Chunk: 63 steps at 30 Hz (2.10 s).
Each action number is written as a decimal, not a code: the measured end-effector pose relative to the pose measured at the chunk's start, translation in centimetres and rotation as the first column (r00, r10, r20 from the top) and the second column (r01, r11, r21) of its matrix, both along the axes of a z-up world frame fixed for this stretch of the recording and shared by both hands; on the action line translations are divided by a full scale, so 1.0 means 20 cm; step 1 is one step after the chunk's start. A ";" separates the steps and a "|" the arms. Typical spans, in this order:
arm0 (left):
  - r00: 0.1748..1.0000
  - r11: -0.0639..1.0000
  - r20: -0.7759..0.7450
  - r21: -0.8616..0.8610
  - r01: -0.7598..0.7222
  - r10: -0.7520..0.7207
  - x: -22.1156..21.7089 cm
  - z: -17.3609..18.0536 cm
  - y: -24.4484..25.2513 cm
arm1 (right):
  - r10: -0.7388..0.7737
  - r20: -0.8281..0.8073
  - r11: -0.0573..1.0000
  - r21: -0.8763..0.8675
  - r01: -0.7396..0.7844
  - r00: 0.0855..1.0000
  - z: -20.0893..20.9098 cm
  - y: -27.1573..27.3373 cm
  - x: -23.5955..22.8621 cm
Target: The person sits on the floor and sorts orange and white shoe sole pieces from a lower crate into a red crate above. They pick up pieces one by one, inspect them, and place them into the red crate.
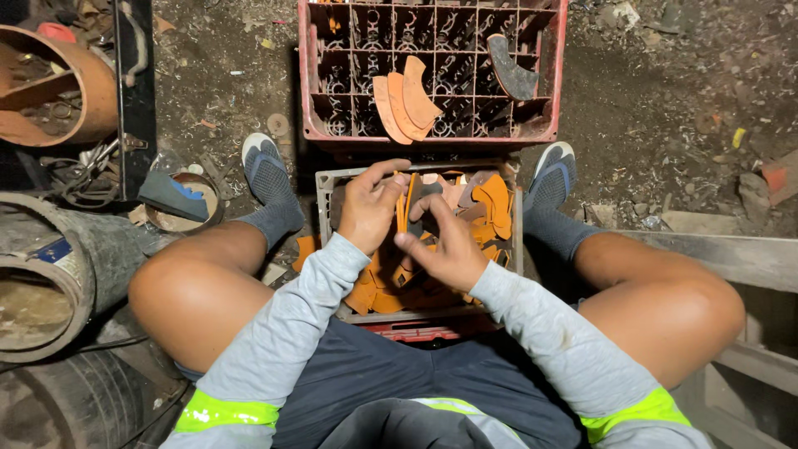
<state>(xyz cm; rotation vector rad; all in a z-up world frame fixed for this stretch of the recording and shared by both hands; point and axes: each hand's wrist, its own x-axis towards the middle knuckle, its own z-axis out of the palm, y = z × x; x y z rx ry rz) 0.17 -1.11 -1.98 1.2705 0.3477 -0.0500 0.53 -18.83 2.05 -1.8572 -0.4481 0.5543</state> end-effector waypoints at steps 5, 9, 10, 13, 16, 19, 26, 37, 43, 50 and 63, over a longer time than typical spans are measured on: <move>1.000 1.000 0.008 -0.013 0.019 -0.019 0.01 0.03 0.01 | 0.045 0.124 0.999 0.000 -0.046 0.991 0.08 0.01 0.02; 0.997 0.996 -0.037 -0.063 0.070 -0.072 0.00 0.10 0.03 | 0.098 0.093 0.993 0.051 -0.103 0.991 0.08 -0.01 0.04; 0.995 0.996 -0.070 -0.071 0.062 -0.067 0.00 0.11 0.03 | 0.105 0.092 0.991 0.078 -0.112 0.990 0.08 -0.01 0.04; 0.993 0.993 -0.106 -0.113 0.035 -0.047 0.00 0.15 0.03 | 0.135 0.151 0.975 0.153 -0.159 0.979 0.05 -0.02 0.05; 0.997 0.977 -0.079 -0.215 -0.002 -0.015 0.01 0.17 0.03 | 0.096 -0.091 0.981 0.176 -0.079 0.991 0.02 -0.02 0.06; 0.993 0.962 -0.107 -0.272 0.020 -0.051 0.02 0.18 0.05 | 0.130 -0.309 0.923 0.386 -0.001 0.942 0.00 -0.03 0.07; 0.992 0.972 -0.077 -0.222 0.081 -0.100 0.01 0.19 0.09 | 0.090 -0.173 0.950 0.309 -0.033 0.981 0.02 -0.05 0.09; 0.988 0.940 -0.118 -0.335 0.060 -0.105 0.02 0.20 0.09 | 0.148 -0.385 0.908 0.417 0.029 0.911 0.08 -0.06 0.12; 0.986 0.943 -0.097 -0.317 0.101 -0.139 0.02 0.19 0.11 | 0.136 -0.406 0.899 0.433 0.059 0.903 0.06 -0.05 0.08; 0.986 0.959 -0.135 -0.278 0.054 -0.095 0.02 0.21 0.09 | 0.092 -0.176 0.964 0.264 -0.043 0.980 0.13 -0.02 0.08; 0.983 0.933 -0.155 -0.359 0.035 -0.096 0.02 0.22 0.12 | 0.147 -0.019 0.974 0.178 -0.141 0.989 0.17 -0.04 0.09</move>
